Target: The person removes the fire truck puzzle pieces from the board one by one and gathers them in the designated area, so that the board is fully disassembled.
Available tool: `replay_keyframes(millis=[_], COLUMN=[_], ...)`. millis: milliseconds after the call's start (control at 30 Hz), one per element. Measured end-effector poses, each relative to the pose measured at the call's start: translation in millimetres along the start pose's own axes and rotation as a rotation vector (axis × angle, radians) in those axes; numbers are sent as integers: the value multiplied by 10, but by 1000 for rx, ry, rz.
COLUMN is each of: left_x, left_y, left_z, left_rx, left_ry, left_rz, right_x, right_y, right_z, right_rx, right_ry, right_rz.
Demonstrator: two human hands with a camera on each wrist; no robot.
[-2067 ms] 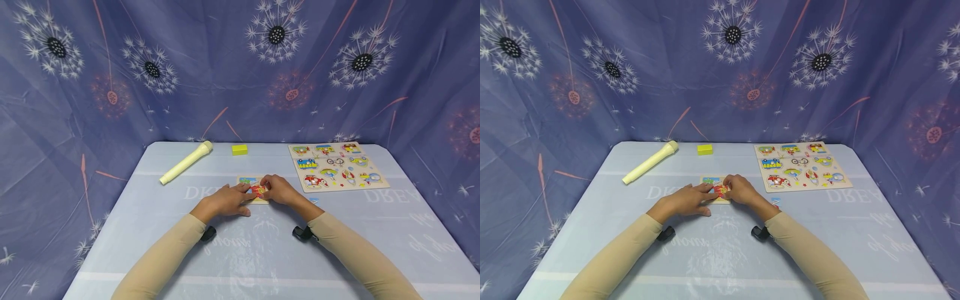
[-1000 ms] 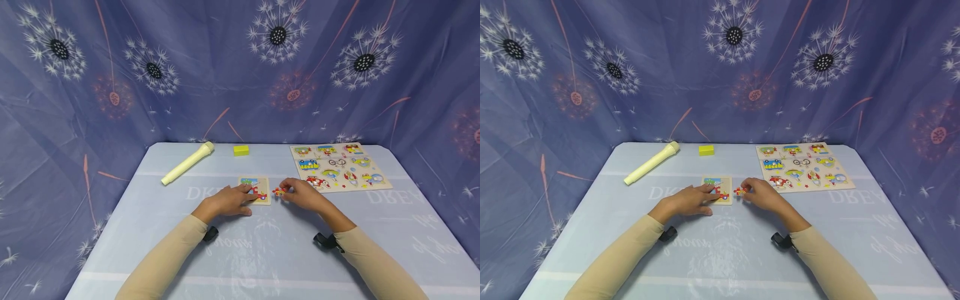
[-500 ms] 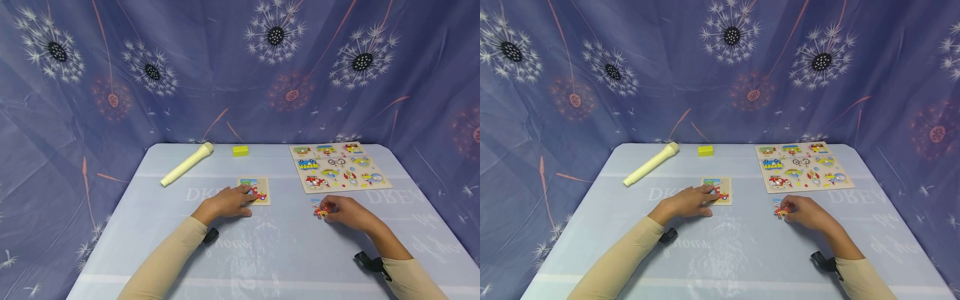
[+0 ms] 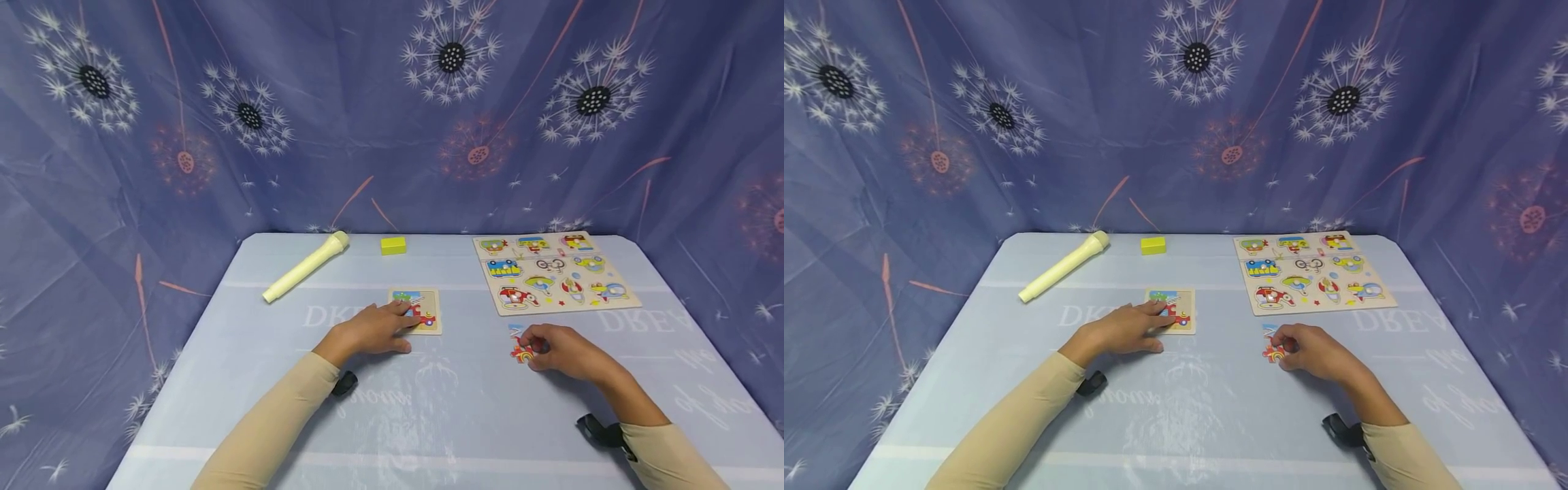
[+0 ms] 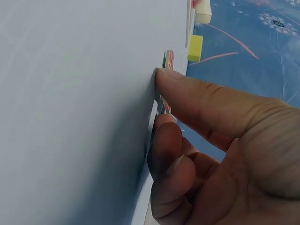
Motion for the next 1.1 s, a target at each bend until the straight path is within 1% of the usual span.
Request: replay_keyframes(millis=[100, 200, 267, 367, 467, 533, 600, 633, 700, 767, 833, 867, 967, 1033, 1100], left_x=[0, -2, -3, -5, -8, -8, -4, -12, -33, -31, -35, -39, -54, -66, -73], left_y=[-5, 5, 8, 7, 4, 0, 0, 2, 6, 25, 43, 51, 89, 121, 156], left_z=[-2, 3, 5, 7, 12, 13, 8, 16, 30, 11, -8, -19, -56, -79, -100], left_rx=[-1, 0, 2, 2, 1, 0, 0, 0, 3, 9, 16, 24, 69, 109, 149], left_ry=[7, 3, -2, -2, 3, 3, -4, -4, -1, -8, -13, -18, -47, -66, -81], left_rz=[6, 6, 9, 12, 15, 16, 16, 15, 9, 0, -13, -19, -11, 1, 9], right_x=[6, -1, -27, -123, -307, -449, -591, -674, -820, -936, -1029, -1063, -1123, -1141, -1145], right_y=[11, 26, 72, 189, 305, 333, 309, 268, 157, 40, -87, -141, -274, -329, -359], right_z=[6, 11, 11, -26, -153, -285, -435, -536, -752, -926, -1084, -1143, -1261, -1305, -1332], right_rx=[-7, 10, 39, 115, 151, 130, 84, 51, -7, -41, -68, -69, -59, -47, -30], right_ry=[-11, -26, -40, -40, -13, 10, 22, 38, 63, 87, 119, 129, 135, 119, 100], right_rz=[-6, -5, 12, 38, -7, -83, -163, -196, -227, -188, -105, -50, 91, 135, 155])
Point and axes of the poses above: each hand's wrist, its own z-axis away from the middle knuckle, its own y-axis out of the back of the hand, x = y × z, the point moved 4 cm from there along -z, towards the middle knuckle, and after that the axes turned 10 degrees about -x, right-handed, at the moved point
